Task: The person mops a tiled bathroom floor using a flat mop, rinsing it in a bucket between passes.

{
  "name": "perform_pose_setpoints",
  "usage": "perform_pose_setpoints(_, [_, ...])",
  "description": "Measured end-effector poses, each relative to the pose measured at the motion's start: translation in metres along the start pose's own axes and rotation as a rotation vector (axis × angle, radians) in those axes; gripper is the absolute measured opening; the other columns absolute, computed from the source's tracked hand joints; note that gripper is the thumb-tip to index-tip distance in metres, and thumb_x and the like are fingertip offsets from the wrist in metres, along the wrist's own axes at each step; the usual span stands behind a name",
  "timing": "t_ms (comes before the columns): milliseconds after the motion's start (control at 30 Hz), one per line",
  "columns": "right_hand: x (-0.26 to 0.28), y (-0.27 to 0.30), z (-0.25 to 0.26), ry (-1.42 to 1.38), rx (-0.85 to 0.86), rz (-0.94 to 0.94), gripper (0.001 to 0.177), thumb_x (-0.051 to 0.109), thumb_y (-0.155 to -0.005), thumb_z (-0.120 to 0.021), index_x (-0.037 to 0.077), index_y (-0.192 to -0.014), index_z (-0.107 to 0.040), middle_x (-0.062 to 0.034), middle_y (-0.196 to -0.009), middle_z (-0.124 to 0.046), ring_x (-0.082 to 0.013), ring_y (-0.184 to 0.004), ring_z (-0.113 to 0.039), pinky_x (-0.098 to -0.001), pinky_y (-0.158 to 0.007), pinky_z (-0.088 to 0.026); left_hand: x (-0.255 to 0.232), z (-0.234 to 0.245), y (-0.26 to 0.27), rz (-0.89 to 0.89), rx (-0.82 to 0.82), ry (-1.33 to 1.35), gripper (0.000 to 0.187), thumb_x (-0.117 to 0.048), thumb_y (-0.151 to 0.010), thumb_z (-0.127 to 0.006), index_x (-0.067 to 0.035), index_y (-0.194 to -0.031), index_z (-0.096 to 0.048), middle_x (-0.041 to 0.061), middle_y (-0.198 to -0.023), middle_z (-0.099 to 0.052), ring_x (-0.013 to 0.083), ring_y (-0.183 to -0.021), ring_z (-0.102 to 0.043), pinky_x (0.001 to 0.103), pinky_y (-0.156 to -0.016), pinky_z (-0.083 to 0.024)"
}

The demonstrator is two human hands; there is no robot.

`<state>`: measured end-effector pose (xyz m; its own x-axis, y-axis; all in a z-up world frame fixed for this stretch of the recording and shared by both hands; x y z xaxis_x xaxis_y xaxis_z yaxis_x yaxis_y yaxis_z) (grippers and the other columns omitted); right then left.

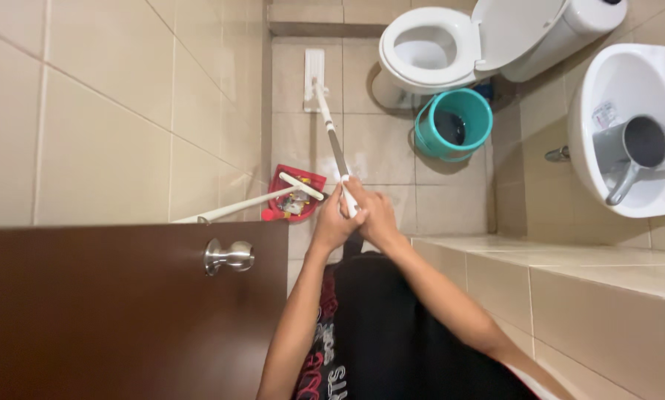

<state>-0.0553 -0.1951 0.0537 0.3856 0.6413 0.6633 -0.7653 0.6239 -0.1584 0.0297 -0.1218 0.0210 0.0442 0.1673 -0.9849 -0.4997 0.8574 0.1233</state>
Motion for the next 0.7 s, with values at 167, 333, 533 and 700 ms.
perform_pose_setpoints(167, [-0.032, -0.037, -0.003, 0.031, 0.019, 0.01, 0.044, 0.032, -0.094, -0.065, 0.013, -0.133, -0.063, -0.0234, -0.135, -0.064, -0.0401, -0.106, -0.068, -0.0506, -0.091, -0.052, 0.008, -0.011, -0.037, -0.115, -0.045, 0.085, 0.099, -0.045, -0.08, -0.082, 0.008, -0.151, -0.038, 0.021, -0.128, -0.065, 0.0234, -0.116, -0.066, 0.036, -0.096, -0.053])
perform_pose_setpoints(333, [-0.036, -0.059, -0.006, 0.107, 0.079, 0.067, 0.042, 0.034, -0.093, -0.063, 0.017, -0.132, -0.064, -0.023, -0.136, -0.065, -0.0386, -0.102, -0.069, -0.0536, -0.097, -0.049, 0.009, -0.004, -0.051, 0.013, -0.052, 0.063, 0.103, -0.046, -0.072, -0.081, 0.006, -0.15, -0.041, 0.021, -0.119, -0.071, 0.0246, -0.107, -0.071, 0.034, -0.092, -0.056])
perform_pose_setpoints(533, [-0.047, -0.067, -0.003, 0.04, 0.113, 0.048, 0.047, 0.028, -0.09, -0.064, 0.013, -0.134, -0.061, -0.0237, -0.136, -0.063, -0.0365, -0.096, -0.071, -0.0499, -0.095, -0.052, -0.002, -0.006, -0.071, -0.099, -0.033, -0.074, 0.101, -0.047, -0.068, -0.084, 0.008, -0.146, -0.049, 0.026, -0.126, -0.068, 0.0335, -0.12, -0.069, 0.039, -0.104, -0.053])
perform_pose_setpoints(700, [-0.056, -0.067, -0.003, 0.011, 0.15, 0.02, 0.05, 0.028, -0.094, -0.065, 0.012, -0.14, -0.058, -0.0203, -0.117, -0.071, -0.038, -0.092, -0.072, -0.0507, -0.092, -0.052, -0.001, -0.009, -0.08, -0.104, 0.001, -0.1, 0.115, -0.05, -0.062, -0.088, 0.011, -0.148, -0.041, 0.029, -0.133, -0.062, 0.0387, -0.128, -0.062, 0.042, -0.108, -0.048])
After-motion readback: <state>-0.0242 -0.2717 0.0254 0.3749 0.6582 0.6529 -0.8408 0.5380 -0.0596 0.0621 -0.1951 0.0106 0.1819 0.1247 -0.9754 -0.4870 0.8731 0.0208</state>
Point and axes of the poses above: each hand's wrist, its own y-axis away from the middle knuckle, its own z-axis out of the back of the hand, x = y × z, the point moved 7 cm from there along -y, towards the middle knuckle
